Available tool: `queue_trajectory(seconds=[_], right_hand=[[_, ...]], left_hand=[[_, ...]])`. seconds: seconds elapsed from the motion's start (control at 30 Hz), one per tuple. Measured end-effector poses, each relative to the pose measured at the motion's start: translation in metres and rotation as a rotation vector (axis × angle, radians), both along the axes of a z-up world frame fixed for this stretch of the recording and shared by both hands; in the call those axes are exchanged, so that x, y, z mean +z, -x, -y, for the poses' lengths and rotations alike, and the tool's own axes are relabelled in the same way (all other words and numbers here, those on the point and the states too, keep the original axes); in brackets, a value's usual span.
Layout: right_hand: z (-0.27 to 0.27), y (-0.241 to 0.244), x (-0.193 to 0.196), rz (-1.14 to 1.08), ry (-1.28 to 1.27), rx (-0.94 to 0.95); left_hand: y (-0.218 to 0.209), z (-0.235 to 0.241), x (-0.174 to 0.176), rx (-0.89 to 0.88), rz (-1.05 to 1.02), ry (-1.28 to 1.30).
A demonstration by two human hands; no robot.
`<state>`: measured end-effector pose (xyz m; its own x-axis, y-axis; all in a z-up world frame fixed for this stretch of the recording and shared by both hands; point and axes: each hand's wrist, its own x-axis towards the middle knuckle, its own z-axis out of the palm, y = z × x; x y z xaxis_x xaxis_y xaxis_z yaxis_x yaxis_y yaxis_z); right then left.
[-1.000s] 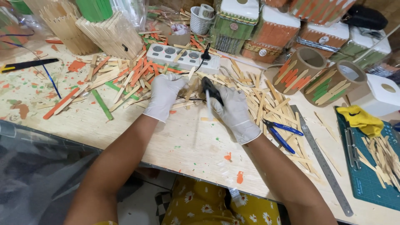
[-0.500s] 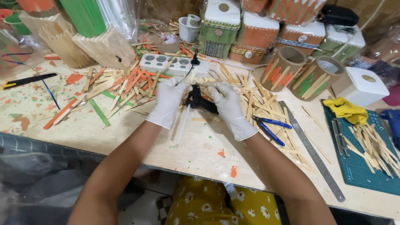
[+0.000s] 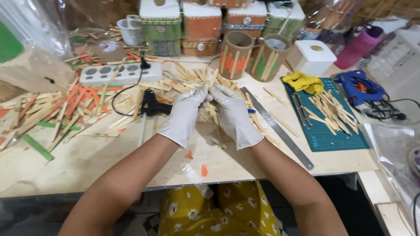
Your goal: Cutting wooden sticks with pliers and gluing them onto a cylindrical base to create a decorative item.
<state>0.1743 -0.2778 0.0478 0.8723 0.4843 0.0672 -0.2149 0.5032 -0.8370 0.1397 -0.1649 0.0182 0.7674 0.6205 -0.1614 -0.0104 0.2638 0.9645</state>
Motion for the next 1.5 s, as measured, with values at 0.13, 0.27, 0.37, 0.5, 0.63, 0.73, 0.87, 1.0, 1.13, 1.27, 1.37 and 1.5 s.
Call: queue_trajectory(seconds=[0.13,0.27,0.37,0.5,0.63,0.73,0.87,1.0,1.13,1.27,1.37,1.5], right_hand=[[0.049,-0.009,0.025,-0.041,-0.039,-0.048],[0.09,-0.054,0.011,-0.103,-0.047,-0.173],[0.12,-0.109,-0.007,-0.138,-0.007,-0.237],[0.15,-0.148,-0.01,0.024,0.109,-0.389],[0.149,-0.21,-0.037,0.012,0.156,-0.479],[0.142,-0.225,-0.045,-0.064,0.092,-0.503],[0.14,-0.235,-0.056,0.145,0.286,-0.561],[0.13,-0.254,-0.068,0.249,0.485,-0.643],[0.128,-0.273,-0.071,0.304,0.469,-0.647],[0.133,-0.266,-0.058,0.306,0.416,-0.683],[0.133,-0.26,-0.056,0.331,0.435,-0.699],[0.124,-0.249,-0.054,0.373,0.492,-0.718]], left_hand=[[-0.028,0.052,0.015,-0.06,0.013,0.007],[-0.051,0.096,0.026,-0.072,-0.042,0.03],[-0.083,0.104,0.016,-0.043,-0.025,-0.02],[-0.118,0.115,0.062,-0.016,-0.099,-0.588],[-0.194,0.083,0.077,-0.057,0.161,-1.364],[-0.26,0.066,0.051,-0.025,0.056,-2.211],[-0.289,0.07,0.041,-0.368,-0.202,-2.153],[-0.298,0.054,0.024,-0.318,0.225,-1.93],[-0.276,0.062,0.057,-0.403,0.178,-1.782],[-0.28,0.055,0.05,-0.366,0.162,-1.575],[-0.277,0.05,0.047,-0.364,0.194,-1.422],[-0.268,0.063,0.056,-0.335,0.165,-1.505]])
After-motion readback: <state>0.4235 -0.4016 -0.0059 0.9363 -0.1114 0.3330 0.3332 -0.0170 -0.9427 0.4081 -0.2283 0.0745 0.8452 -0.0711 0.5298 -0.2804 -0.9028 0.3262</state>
